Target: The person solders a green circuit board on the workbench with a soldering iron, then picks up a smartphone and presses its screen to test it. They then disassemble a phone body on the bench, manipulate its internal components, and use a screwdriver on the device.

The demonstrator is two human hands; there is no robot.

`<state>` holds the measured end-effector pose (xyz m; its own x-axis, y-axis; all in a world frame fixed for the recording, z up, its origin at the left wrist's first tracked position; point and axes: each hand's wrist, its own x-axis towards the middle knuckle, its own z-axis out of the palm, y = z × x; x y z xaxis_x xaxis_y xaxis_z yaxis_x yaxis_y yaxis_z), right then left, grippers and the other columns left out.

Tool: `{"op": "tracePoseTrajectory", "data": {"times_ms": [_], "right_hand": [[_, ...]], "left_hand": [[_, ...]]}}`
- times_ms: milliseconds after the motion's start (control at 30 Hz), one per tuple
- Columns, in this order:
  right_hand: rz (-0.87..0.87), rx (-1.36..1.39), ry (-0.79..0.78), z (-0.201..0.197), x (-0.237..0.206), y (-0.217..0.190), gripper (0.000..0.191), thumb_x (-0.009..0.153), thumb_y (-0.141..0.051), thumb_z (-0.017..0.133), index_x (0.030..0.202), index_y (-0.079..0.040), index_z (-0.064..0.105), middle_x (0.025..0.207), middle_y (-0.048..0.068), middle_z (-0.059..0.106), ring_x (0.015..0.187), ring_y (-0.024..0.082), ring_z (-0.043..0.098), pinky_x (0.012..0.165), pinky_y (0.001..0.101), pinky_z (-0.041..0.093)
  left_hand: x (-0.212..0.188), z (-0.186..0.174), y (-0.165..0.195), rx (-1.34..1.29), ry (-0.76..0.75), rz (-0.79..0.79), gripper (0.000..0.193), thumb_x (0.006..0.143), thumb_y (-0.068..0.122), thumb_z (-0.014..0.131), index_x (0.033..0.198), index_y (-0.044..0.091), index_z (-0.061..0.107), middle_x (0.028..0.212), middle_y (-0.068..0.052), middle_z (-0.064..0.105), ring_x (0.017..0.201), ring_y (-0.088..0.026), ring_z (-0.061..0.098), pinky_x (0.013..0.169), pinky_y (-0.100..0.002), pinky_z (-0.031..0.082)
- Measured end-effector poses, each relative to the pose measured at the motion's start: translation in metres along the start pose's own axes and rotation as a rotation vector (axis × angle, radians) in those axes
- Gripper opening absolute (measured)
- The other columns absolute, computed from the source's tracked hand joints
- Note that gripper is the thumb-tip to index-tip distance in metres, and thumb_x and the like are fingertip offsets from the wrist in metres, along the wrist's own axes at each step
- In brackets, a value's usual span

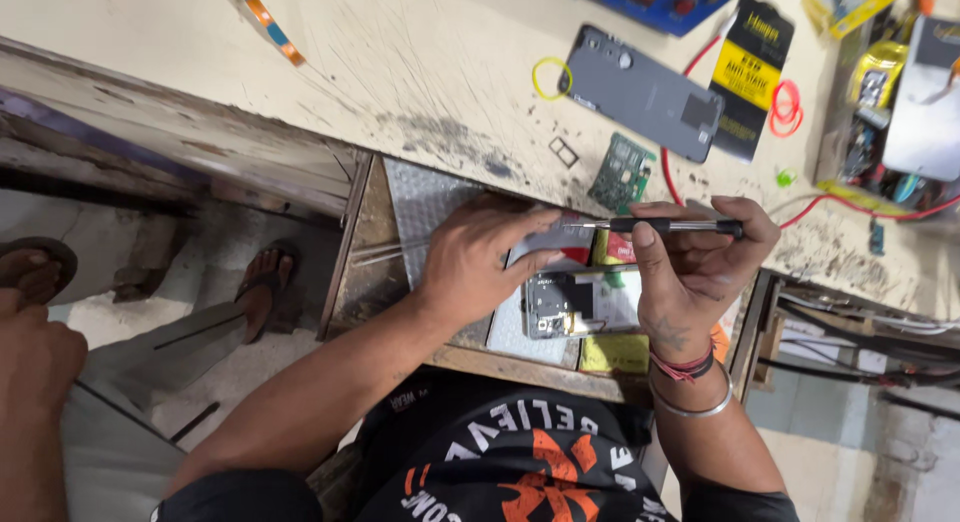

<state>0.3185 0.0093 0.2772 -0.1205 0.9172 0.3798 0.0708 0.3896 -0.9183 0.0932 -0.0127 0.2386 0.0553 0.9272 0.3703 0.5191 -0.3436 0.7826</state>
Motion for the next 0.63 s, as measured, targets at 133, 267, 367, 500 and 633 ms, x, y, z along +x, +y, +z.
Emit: {"op": "tracePoseTrajectory", "data": {"times_ms": [133,267,367,500,633], "right_hand": [[0.091,0.07,-0.009,-0.01,-0.013,0.013,0.053,0.109,0.009,0.069,0.139,-0.011,0.03,0.114,0.022,0.071,0.095,0.017,0.07,0.088,0.026,0.058],[0.142,0.142,-0.015,-0.015,-0.013,0.022,0.055,0.107,0.01,0.069,0.14,-0.011,0.03,0.111,0.022,0.072,0.091,0.017,0.069,0.082,0.0234,0.054],[0.139,0.159,-0.02,-0.015,-0.014,0.024,0.054,0.108,0.01,0.069,0.14,-0.011,0.03,0.113,0.022,0.071,0.1,0.02,0.071,0.089,0.0264,0.058],[0.119,0.113,-0.024,-0.011,-0.016,0.023,0.054,0.109,0.01,0.069,0.14,-0.012,0.03,0.113,0.021,0.071,0.101,0.02,0.071,0.089,0.0258,0.058],[0.117,0.082,-0.043,-0.008,-0.017,0.02,0.054,0.109,0.009,0.069,0.14,-0.013,0.03,0.112,0.021,0.071,0.103,0.02,0.071,0.087,0.0247,0.058]], "left_hand": [[0.002,0.007,0.002,0.017,0.026,0.117,0.032,0.085,0.029,0.084,0.112,0.012,0.079,0.097,-0.008,0.078,0.097,-0.024,0.075,0.09,-0.039,0.056],[0.005,0.016,0.001,0.025,0.053,0.151,0.017,0.086,0.018,0.083,0.102,0.012,0.081,0.1,-0.006,0.079,0.105,-0.022,0.075,0.1,-0.041,0.055],[0.004,0.018,-0.003,0.026,0.041,0.15,0.011,0.086,0.014,0.082,0.097,0.012,0.081,0.1,-0.004,0.08,0.107,-0.02,0.075,0.102,-0.042,0.054],[0.004,0.018,-0.006,0.006,0.042,0.137,0.008,0.089,0.016,0.083,0.096,0.013,0.081,0.1,-0.003,0.08,0.107,-0.019,0.075,0.102,-0.041,0.055],[0.004,0.014,-0.004,0.027,0.035,0.125,0.008,0.088,0.018,0.084,0.093,0.012,0.081,0.097,-0.003,0.08,0.105,-0.019,0.076,0.103,-0.043,0.054]]}}
